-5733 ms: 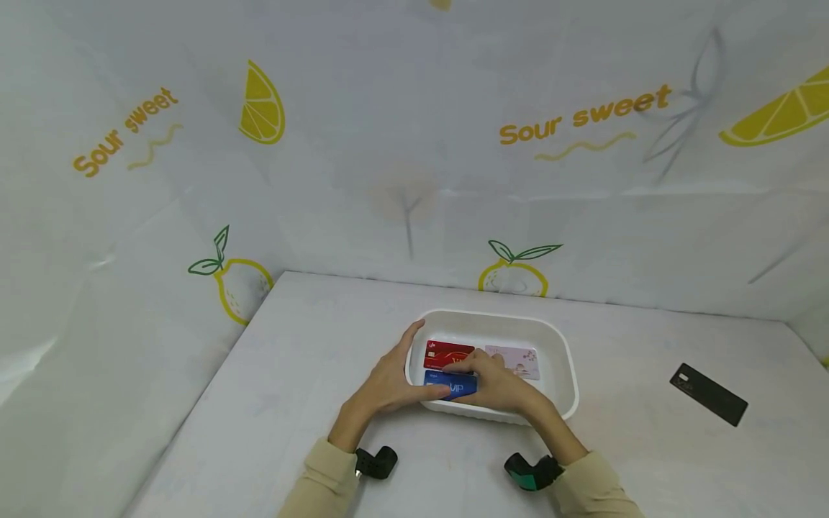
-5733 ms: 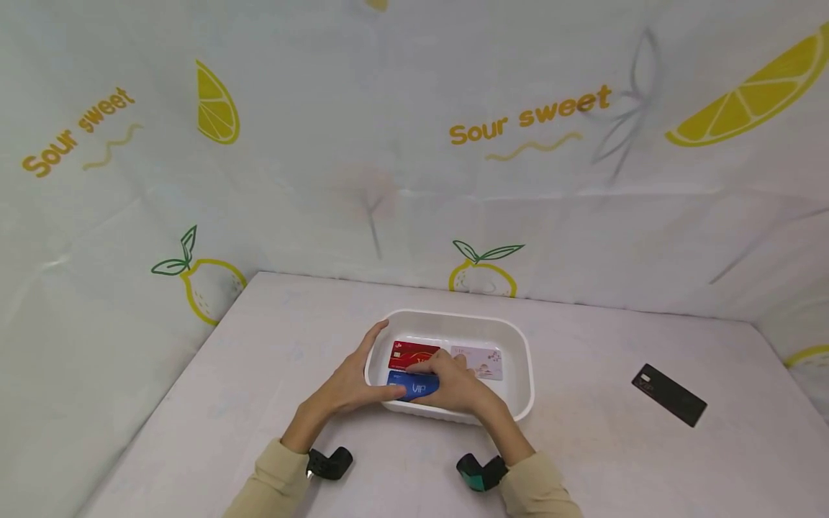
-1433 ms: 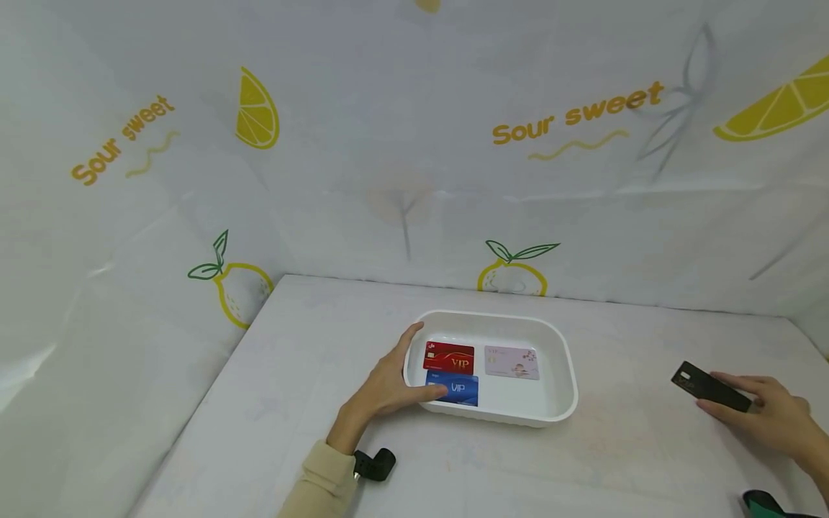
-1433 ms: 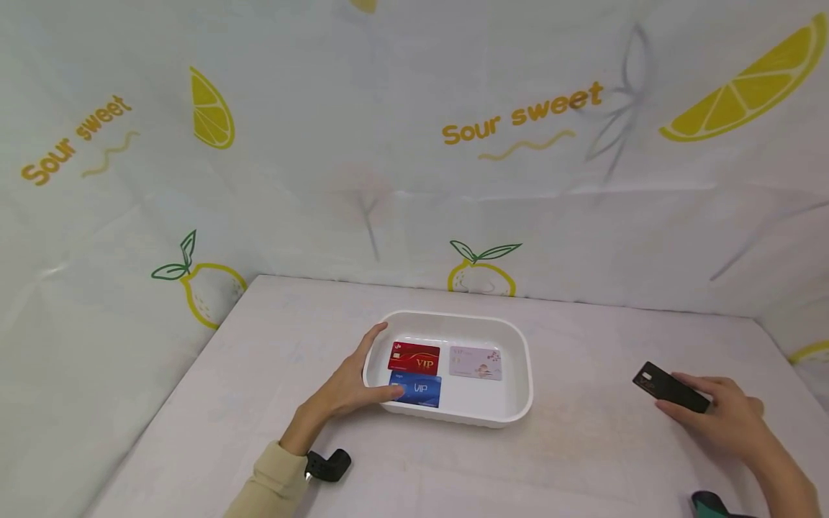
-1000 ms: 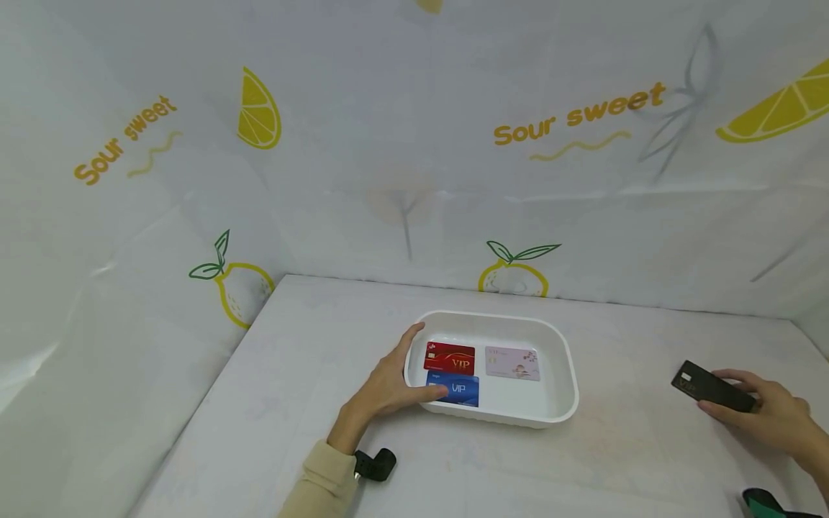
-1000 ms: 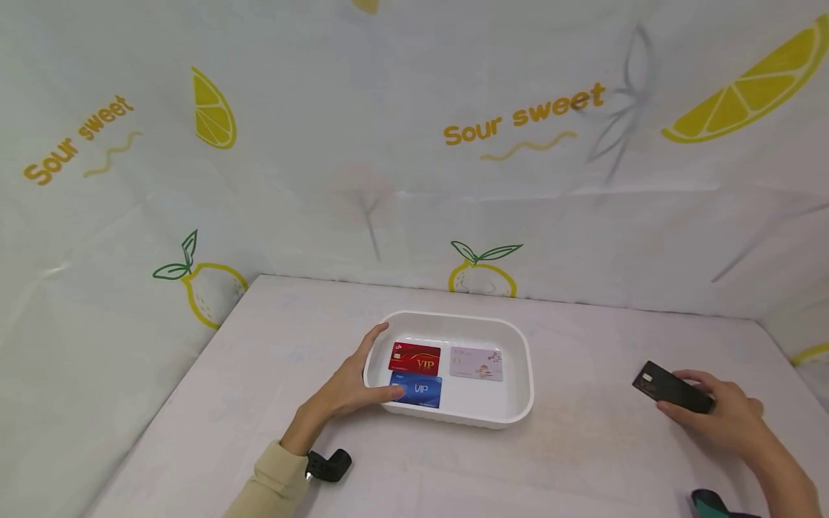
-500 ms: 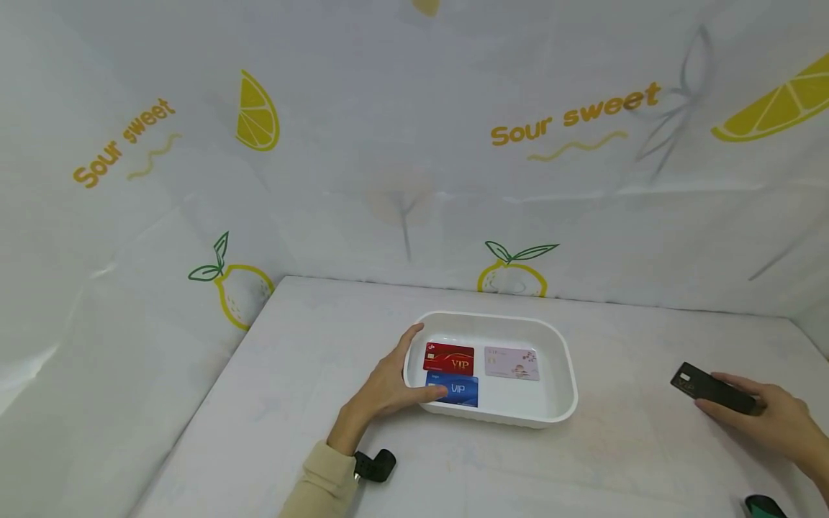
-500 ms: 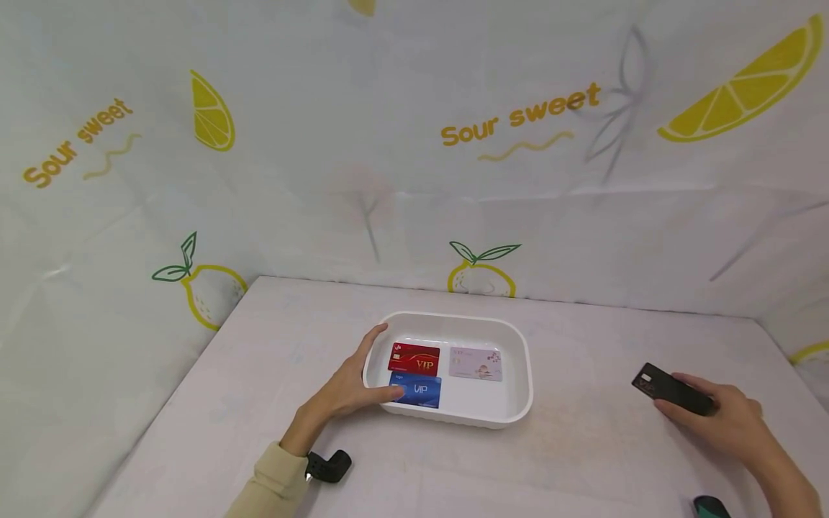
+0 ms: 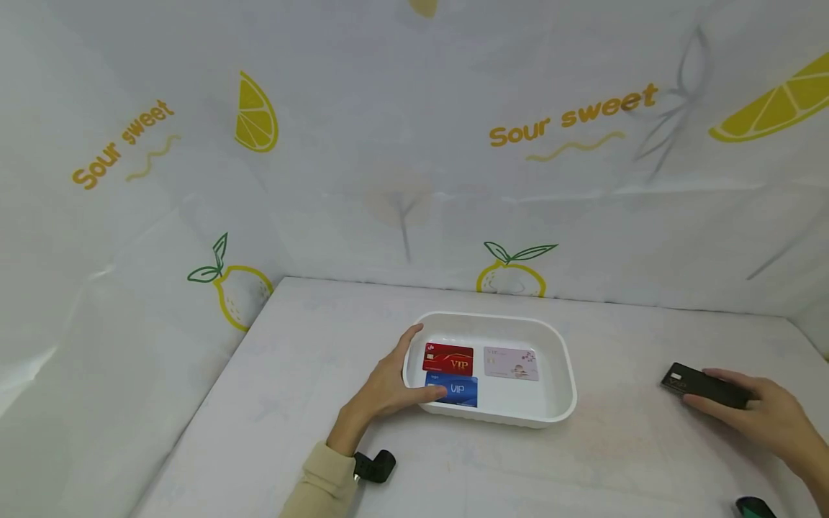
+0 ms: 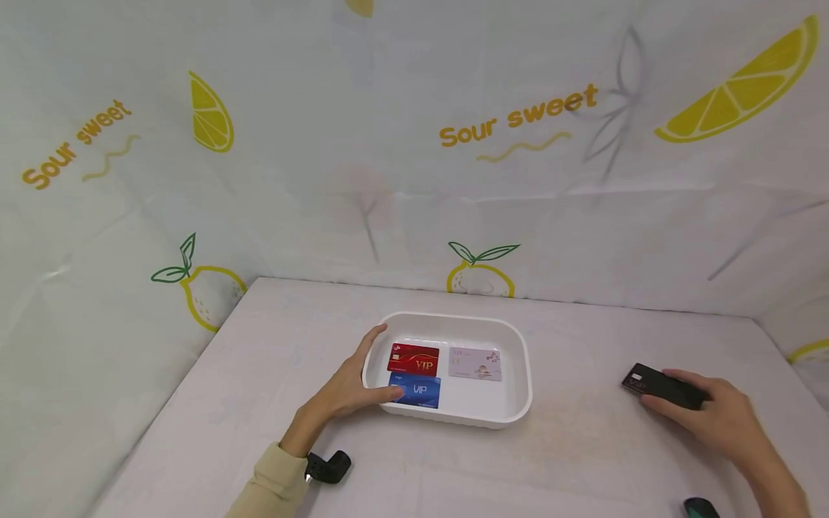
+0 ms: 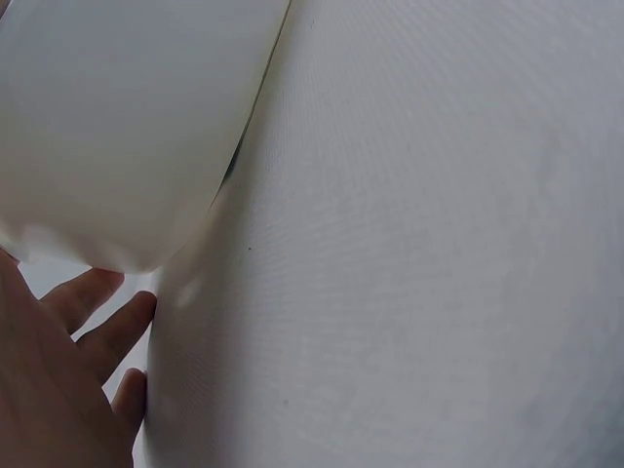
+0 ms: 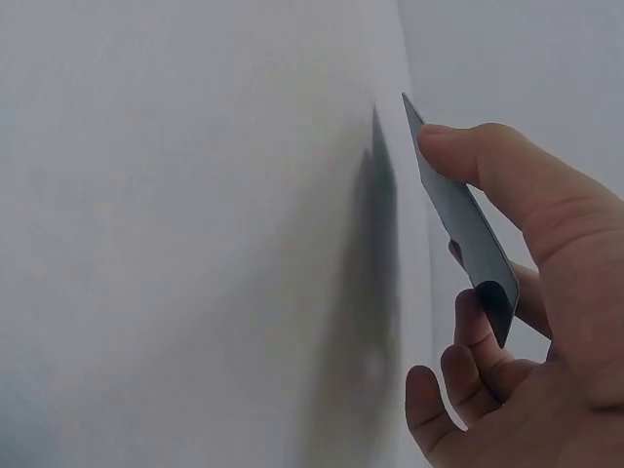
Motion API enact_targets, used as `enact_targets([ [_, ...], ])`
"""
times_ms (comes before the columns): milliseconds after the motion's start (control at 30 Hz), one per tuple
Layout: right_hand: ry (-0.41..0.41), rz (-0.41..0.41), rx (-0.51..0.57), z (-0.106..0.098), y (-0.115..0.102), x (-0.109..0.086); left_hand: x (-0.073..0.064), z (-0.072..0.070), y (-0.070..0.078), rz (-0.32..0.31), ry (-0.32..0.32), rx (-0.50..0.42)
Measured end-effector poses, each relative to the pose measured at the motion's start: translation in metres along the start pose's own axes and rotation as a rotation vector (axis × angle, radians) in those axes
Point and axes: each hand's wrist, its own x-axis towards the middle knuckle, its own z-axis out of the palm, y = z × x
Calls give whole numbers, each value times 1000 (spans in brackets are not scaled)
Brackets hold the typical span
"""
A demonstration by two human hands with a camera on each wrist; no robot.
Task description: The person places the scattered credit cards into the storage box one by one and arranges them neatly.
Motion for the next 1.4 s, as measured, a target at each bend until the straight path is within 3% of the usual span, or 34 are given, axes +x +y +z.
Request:
enact_targets([
  [300,64,-160,106,-3,-33,-9,0,-1,0,3,4,3],
  [900,133,-290,211,1,-78,-16,0,-2,1,12,3,10],
  [1400,77,-373,251,13,-132,-22,1,-1,0,15,6,16],
])
